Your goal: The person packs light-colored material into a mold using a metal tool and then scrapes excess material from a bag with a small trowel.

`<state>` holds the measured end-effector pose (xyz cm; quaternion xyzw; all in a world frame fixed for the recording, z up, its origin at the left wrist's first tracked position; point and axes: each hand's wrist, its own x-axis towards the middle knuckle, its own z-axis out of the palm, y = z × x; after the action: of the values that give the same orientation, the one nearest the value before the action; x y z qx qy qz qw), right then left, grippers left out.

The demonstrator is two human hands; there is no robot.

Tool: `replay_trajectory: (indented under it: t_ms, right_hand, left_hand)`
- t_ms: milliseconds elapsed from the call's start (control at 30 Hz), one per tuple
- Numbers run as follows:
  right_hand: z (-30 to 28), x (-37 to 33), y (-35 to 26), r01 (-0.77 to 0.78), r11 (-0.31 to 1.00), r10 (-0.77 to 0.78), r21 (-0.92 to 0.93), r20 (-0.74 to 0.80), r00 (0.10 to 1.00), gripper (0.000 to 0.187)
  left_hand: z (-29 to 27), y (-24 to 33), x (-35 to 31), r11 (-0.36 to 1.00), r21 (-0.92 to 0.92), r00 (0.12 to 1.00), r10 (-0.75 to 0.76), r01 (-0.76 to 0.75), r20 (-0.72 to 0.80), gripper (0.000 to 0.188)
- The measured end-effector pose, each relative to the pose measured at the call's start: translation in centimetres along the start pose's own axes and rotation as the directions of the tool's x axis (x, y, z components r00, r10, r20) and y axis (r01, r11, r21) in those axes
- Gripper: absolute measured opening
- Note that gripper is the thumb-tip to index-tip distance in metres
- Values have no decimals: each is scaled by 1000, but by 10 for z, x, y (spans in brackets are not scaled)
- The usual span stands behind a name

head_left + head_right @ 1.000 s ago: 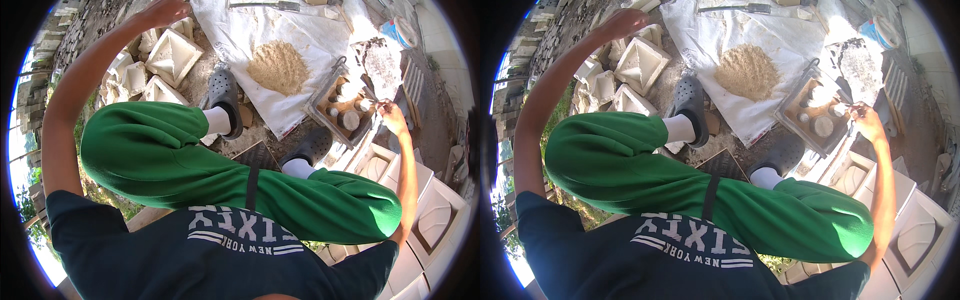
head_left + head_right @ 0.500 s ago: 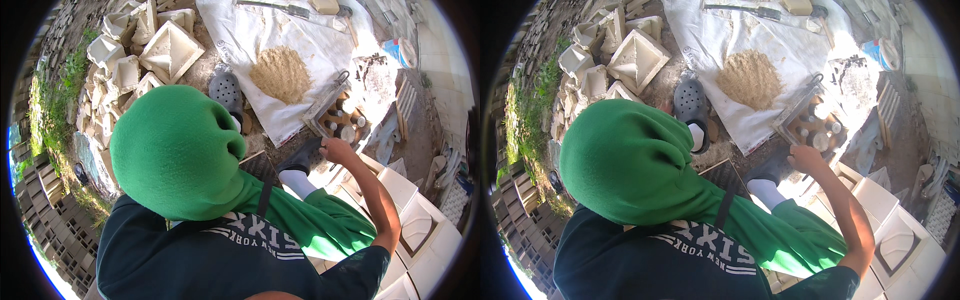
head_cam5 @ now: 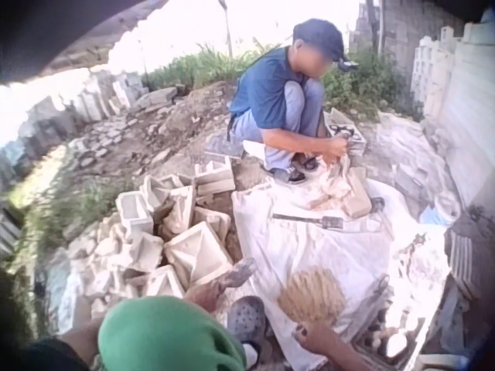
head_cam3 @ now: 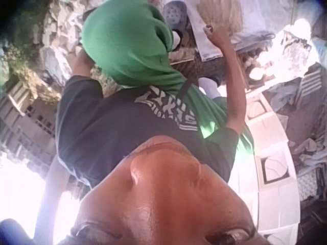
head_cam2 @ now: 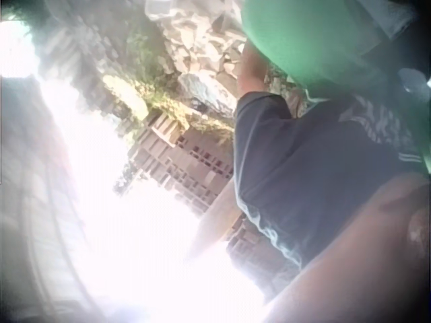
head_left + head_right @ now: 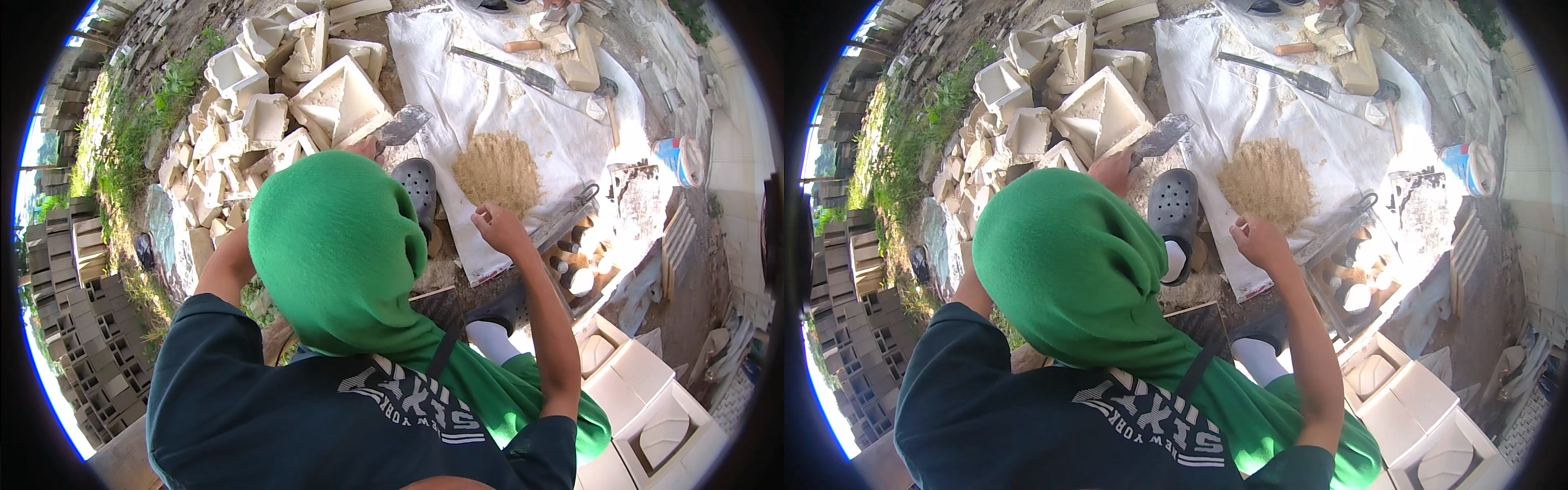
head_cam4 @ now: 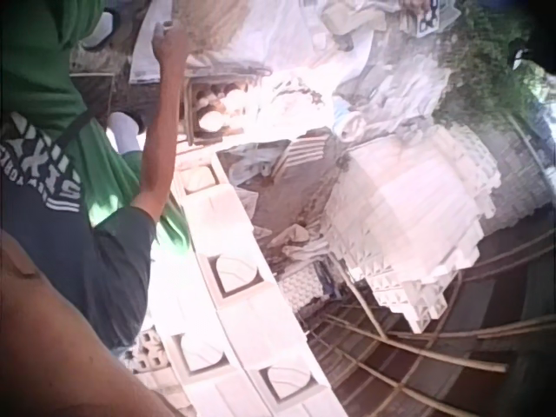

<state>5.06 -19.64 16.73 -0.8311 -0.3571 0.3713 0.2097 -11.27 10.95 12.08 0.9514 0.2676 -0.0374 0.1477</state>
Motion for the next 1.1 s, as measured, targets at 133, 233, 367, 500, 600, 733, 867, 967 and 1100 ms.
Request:
replay_trajectory:
  t_ms: [133, 233, 367, 500, 600, 733, 867, 967, 1100]
  right_hand:
    - [-6, 33, -27, 35, 929, -29, 367, -22, 999, 34]
    - [-38, 38, -80, -20, 681, 30, 732, -1, 1000, 46]
    - [-65, 29, -115, -27, 290, 66, 957, 8, 998, 58]
    - [-64, 19, -106, -53, -81, 72, 995, 58, 996, 61]
    - [-51, 4, -76, -124, -44, 102, 991, 128, 987, 52]
    - [-12, -23, -34, -176, -151, 133, 973, 197, 971, 37]
    - [50, -30, 30, -201, -109, 306, 974, 225, 925, 26]
    - [77, -47, 44, -241, 38, 505, 970, 189, 842, 24]
    - [94, -67, 45, -184, 189, 655, 964, 16, 756, 20]
  left_hand:
    - [-93, 40, 62, 992, -107, 907, 107, -68, 408, 50]
    - [-162, 92, 99, 959, 36, 744, 193, -280, 639, 46]
    - [-207, 175, 101, 967, 27, 694, 162, -253, 701, 39]
    - [-179, 231, 77, 956, 60, 668, 154, -286, 728, 42]
    - [-142, 251, 51, 987, -14, 616, 110, -159, 780, 48]
    - [-100, 264, 5, 978, -160, 481, 204, -131, 853, 50]
    - [-76, 266, -26, 960, -232, 321, 271, -155, 908, 53]
    - [-49, 256, -6, 971, -93, 125, 123, -220, 984, 43]
    - [-24, 236, 51, 628, 182, 435, 275, -757, 857, 41]
